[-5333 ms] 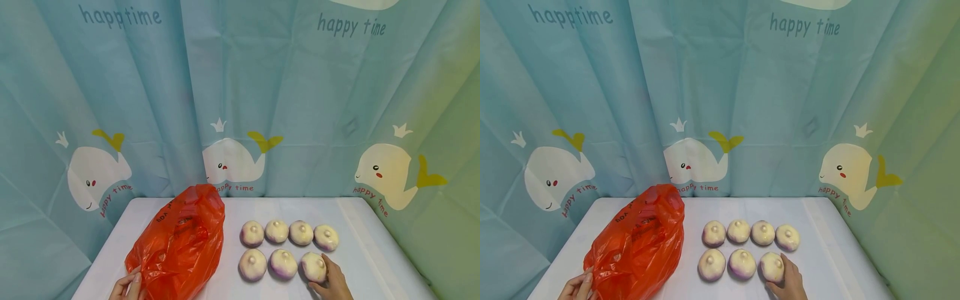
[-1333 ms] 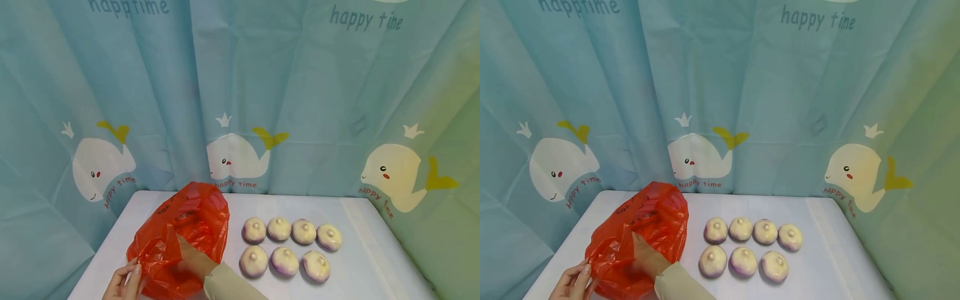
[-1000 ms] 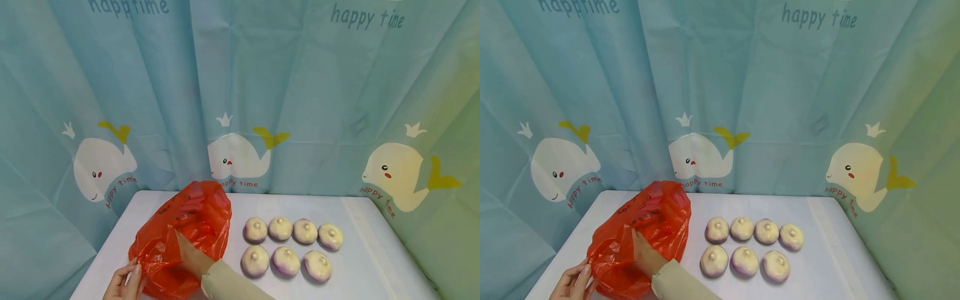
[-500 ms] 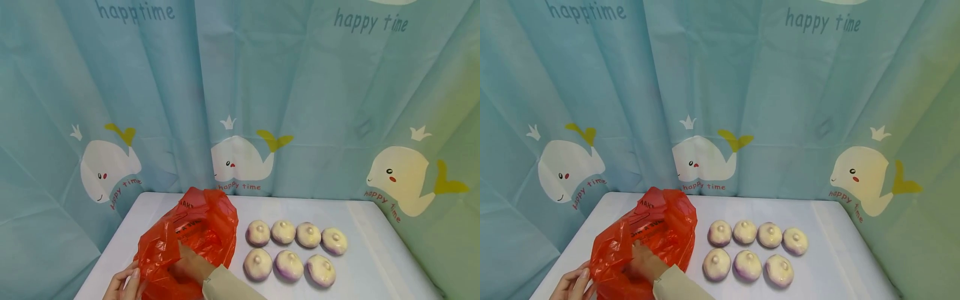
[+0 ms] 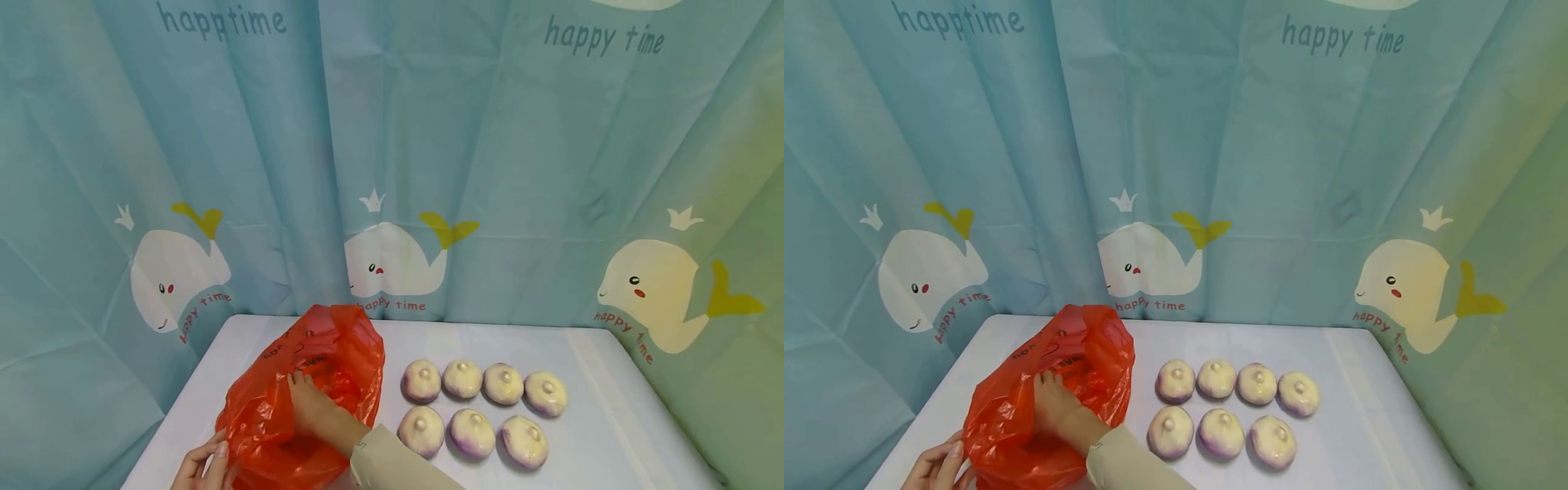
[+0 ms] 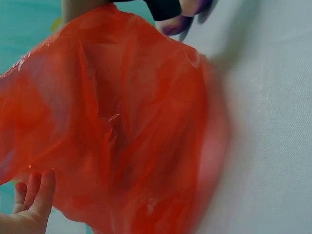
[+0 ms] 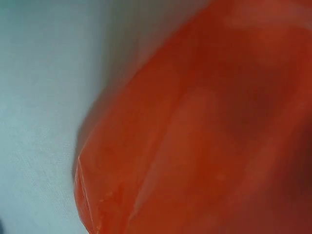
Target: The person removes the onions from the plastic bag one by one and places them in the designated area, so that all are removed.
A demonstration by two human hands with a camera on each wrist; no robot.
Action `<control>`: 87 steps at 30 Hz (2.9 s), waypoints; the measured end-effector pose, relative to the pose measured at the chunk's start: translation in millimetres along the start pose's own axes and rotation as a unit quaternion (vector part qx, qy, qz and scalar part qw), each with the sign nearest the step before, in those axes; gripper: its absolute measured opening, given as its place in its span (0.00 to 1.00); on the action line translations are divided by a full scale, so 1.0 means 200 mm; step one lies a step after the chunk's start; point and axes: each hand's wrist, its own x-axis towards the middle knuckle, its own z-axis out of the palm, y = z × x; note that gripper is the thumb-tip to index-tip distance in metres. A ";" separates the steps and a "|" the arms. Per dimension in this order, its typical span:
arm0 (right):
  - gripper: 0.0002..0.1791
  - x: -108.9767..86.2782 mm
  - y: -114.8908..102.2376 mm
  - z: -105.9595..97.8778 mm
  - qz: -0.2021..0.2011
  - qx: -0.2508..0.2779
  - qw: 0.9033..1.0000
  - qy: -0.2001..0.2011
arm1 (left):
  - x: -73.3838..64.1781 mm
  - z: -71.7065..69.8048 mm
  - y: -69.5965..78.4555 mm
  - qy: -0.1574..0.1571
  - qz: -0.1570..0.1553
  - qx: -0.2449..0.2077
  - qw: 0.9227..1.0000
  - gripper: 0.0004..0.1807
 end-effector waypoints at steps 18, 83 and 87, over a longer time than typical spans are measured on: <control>0.41 -0.21 0.08 -0.19 -0.027 0.183 0.954 0.238 | 0.01 0.02 -0.02 -0.011 -0.010 -0.005 1.000 0.25; 0.47 -0.93 0.84 -0.14 -0.049 0.157 0.895 0.414 | 0.04 0.04 -0.02 -0.006 -0.016 0.011 1.000 0.22; 0.48 -0.99 0.91 -0.11 -0.031 0.137 0.899 0.415 | 0.04 0.04 -0.03 -0.006 -0.009 0.006 1.000 0.24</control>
